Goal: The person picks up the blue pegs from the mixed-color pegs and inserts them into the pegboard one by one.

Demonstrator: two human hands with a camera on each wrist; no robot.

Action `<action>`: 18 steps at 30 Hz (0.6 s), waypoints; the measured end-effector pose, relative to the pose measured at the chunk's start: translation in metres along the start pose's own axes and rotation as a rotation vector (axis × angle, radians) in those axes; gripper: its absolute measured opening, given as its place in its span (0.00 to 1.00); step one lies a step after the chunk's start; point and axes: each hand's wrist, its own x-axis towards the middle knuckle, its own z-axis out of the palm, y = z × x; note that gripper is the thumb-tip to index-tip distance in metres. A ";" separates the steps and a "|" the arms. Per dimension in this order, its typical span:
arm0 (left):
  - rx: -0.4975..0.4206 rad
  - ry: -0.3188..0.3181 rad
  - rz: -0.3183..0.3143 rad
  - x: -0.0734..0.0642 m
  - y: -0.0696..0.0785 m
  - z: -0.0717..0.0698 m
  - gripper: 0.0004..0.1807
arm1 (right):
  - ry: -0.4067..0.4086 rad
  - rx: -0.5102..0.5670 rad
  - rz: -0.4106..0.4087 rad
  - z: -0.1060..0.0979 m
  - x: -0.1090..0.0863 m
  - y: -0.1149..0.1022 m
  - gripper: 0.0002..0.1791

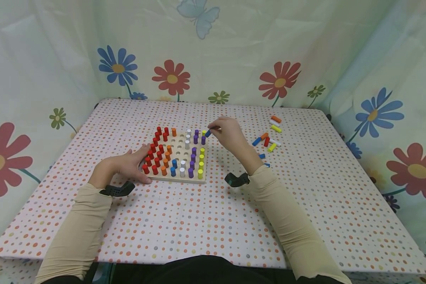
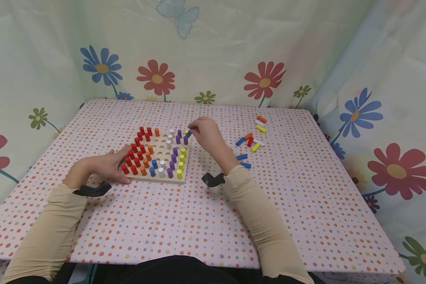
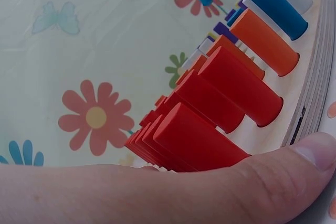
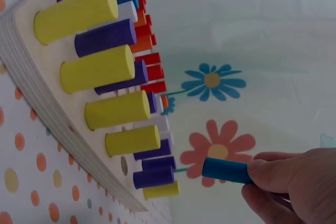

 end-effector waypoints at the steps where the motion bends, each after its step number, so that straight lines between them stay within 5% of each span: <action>1: 0.002 0.001 -0.002 0.000 0.000 0.000 0.74 | 0.001 0.010 -0.010 0.000 -0.001 -0.002 0.10; 18: -0.010 -0.006 -0.014 -0.001 0.002 -0.001 0.73 | -0.045 0.069 -0.154 0.015 -0.010 -0.035 0.08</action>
